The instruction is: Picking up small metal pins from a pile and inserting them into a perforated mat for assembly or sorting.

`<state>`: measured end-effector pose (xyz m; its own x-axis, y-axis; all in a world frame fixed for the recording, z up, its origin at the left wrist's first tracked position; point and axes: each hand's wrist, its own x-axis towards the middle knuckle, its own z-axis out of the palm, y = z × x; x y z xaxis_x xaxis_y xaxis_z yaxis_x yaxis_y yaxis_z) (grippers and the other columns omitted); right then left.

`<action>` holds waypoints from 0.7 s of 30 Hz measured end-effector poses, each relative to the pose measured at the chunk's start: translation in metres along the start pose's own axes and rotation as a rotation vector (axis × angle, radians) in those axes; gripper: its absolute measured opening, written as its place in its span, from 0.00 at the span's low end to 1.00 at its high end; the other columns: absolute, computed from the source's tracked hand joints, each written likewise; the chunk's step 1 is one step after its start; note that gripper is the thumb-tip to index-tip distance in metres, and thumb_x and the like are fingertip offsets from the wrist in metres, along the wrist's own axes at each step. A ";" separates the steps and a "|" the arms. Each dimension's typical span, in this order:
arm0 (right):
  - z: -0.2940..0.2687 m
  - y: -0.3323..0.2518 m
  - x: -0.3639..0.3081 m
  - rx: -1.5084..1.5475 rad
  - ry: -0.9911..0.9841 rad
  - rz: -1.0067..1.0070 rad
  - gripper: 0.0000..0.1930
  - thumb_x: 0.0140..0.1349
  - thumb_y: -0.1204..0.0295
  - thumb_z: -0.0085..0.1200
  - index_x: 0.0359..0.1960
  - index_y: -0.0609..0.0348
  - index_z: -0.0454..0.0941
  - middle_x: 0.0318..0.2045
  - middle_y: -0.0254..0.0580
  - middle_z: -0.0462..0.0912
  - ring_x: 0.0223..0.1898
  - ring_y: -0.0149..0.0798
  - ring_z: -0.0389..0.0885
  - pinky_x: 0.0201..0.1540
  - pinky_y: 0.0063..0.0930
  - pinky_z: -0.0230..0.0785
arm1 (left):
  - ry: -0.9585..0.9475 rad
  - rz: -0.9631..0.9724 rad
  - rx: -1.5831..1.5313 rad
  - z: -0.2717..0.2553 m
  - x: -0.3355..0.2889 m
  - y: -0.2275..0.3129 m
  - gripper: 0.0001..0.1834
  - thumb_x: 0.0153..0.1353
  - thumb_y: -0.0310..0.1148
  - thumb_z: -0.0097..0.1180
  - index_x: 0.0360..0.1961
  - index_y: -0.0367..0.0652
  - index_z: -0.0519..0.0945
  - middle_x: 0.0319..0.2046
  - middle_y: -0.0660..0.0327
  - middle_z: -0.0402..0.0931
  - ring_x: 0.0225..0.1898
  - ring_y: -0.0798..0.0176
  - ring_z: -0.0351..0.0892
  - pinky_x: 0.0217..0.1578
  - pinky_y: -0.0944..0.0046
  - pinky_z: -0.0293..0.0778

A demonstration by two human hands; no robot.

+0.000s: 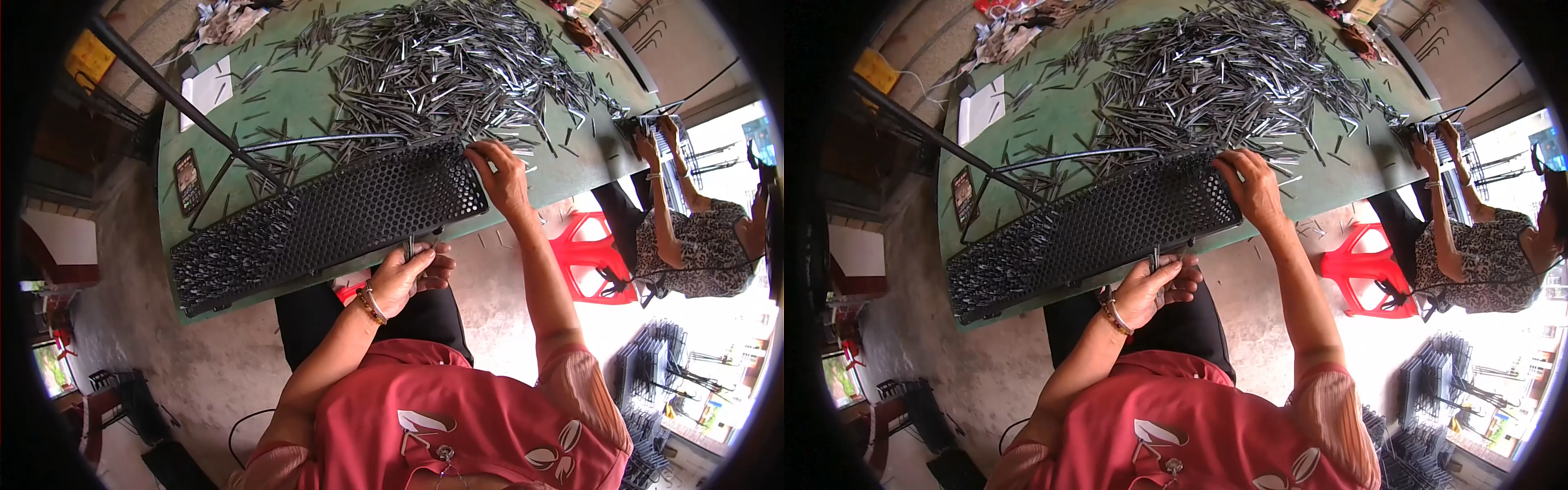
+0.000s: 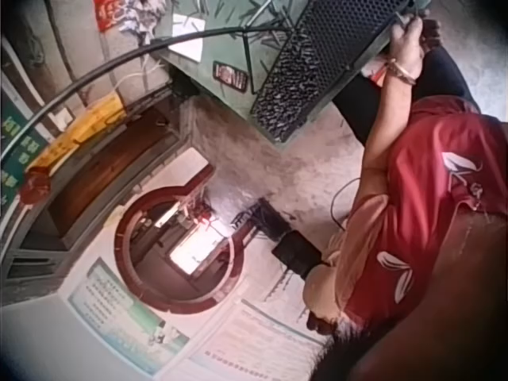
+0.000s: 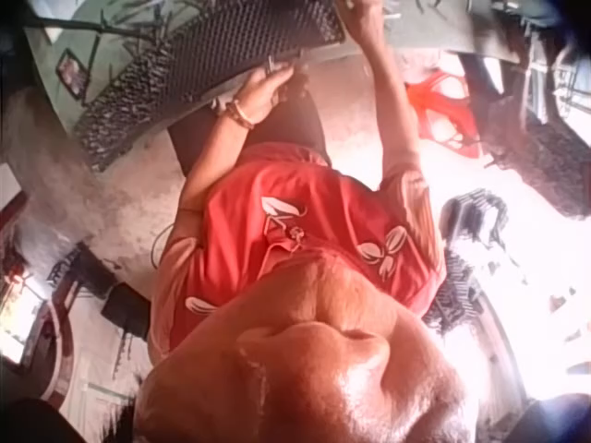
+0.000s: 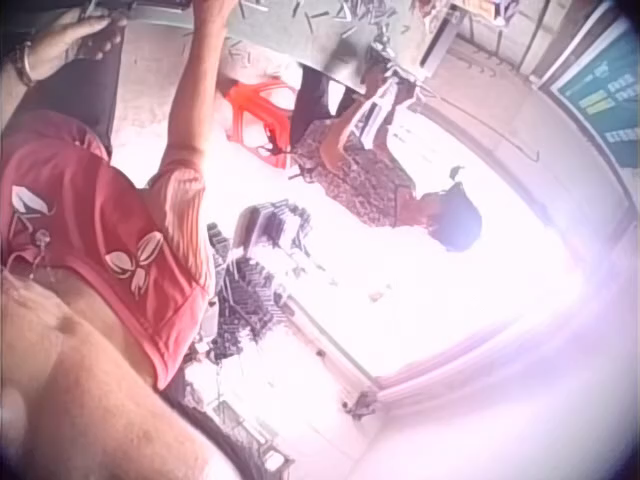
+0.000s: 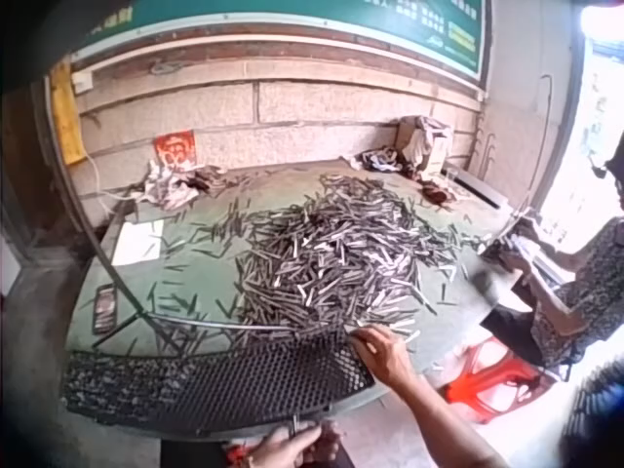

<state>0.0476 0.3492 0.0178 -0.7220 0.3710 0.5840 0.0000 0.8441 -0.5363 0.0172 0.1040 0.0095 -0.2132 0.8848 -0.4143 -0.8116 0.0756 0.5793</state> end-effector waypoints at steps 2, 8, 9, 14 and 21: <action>-0.001 -0.005 0.001 -0.002 -0.036 0.018 0.06 0.54 0.77 0.58 0.34 0.64 0.78 0.31 0.45 0.81 0.31 0.42 0.80 0.33 0.28 0.72 | 0.002 -0.002 -0.003 -0.001 -0.001 0.000 0.14 0.67 0.34 0.44 0.47 0.38 0.73 0.38 0.56 0.78 0.36 0.66 0.79 0.39 0.66 0.77; 0.002 0.001 -0.001 -0.049 -0.111 -0.027 0.07 0.54 0.77 0.58 0.34 0.64 0.79 0.30 0.45 0.80 0.30 0.42 0.79 0.33 0.27 0.71 | 0.004 -0.014 0.004 -0.002 -0.001 0.000 0.14 0.66 0.35 0.45 0.47 0.37 0.74 0.38 0.56 0.78 0.36 0.66 0.79 0.38 0.66 0.77; 0.003 -0.001 -0.002 -0.048 -0.113 -0.028 0.07 0.54 0.77 0.58 0.34 0.64 0.79 0.30 0.45 0.80 0.30 0.42 0.79 0.33 0.27 0.71 | 0.006 -0.016 0.003 -0.002 -0.001 0.000 0.14 0.66 0.35 0.45 0.47 0.37 0.74 0.38 0.56 0.78 0.36 0.66 0.79 0.38 0.66 0.77; 0.004 -0.009 -0.001 0.121 -0.123 0.169 0.08 0.54 0.76 0.58 0.35 0.63 0.80 0.29 0.43 0.80 0.30 0.39 0.79 0.33 0.26 0.70 | 0.005 -0.016 -0.002 -0.002 0.000 -0.001 0.14 0.66 0.34 0.45 0.47 0.37 0.74 0.37 0.56 0.78 0.36 0.66 0.79 0.38 0.67 0.77; 0.007 -0.006 -0.003 0.075 -0.086 0.104 0.07 0.52 0.76 0.60 0.33 0.63 0.81 0.30 0.43 0.80 0.29 0.39 0.79 0.33 0.27 0.71 | -0.002 -0.032 -0.001 0.001 0.000 -0.001 0.14 0.66 0.35 0.46 0.46 0.38 0.74 0.37 0.57 0.78 0.36 0.66 0.78 0.38 0.67 0.77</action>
<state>0.0455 0.3400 0.0151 -0.7773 0.4181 0.4701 0.0287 0.7700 -0.6374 0.0186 0.1049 0.0097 -0.1860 0.8827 -0.4315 -0.8187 0.1036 0.5648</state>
